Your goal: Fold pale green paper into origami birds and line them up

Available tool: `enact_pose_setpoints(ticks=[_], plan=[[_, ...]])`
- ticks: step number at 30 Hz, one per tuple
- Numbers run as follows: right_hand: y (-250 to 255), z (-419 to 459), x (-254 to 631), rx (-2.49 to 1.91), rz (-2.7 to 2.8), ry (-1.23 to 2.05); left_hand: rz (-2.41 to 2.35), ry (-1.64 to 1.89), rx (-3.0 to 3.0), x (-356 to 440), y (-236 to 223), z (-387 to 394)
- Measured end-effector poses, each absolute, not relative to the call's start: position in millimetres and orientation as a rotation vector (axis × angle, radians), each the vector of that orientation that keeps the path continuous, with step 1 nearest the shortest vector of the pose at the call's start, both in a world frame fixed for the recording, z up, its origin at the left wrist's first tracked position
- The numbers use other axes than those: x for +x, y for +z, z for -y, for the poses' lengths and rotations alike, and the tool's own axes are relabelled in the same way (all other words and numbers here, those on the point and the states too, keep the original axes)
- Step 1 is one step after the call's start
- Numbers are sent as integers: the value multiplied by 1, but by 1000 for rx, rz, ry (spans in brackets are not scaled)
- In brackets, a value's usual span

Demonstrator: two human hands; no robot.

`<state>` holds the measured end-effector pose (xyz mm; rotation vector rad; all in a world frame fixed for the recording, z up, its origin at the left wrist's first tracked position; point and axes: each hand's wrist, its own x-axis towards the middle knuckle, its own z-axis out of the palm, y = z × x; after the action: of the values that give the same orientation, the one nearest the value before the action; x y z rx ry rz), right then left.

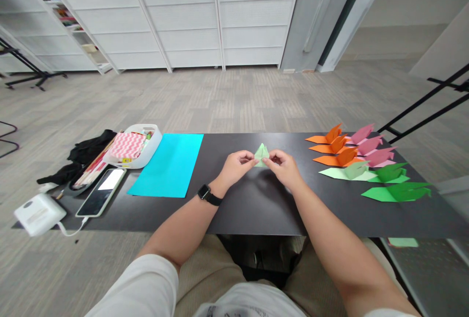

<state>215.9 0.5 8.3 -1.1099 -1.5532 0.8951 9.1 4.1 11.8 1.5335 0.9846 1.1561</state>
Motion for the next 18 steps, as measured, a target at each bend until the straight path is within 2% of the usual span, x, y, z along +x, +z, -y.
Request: enact_pose_setpoints(ticks=[12,18], plan=[[0,-3,216,-1112,1550,1032,-1053,1204,1512,6,9,-8],[0,-5,220,-1144,1500,952,-1052,1245,1563,6,10,-9]])
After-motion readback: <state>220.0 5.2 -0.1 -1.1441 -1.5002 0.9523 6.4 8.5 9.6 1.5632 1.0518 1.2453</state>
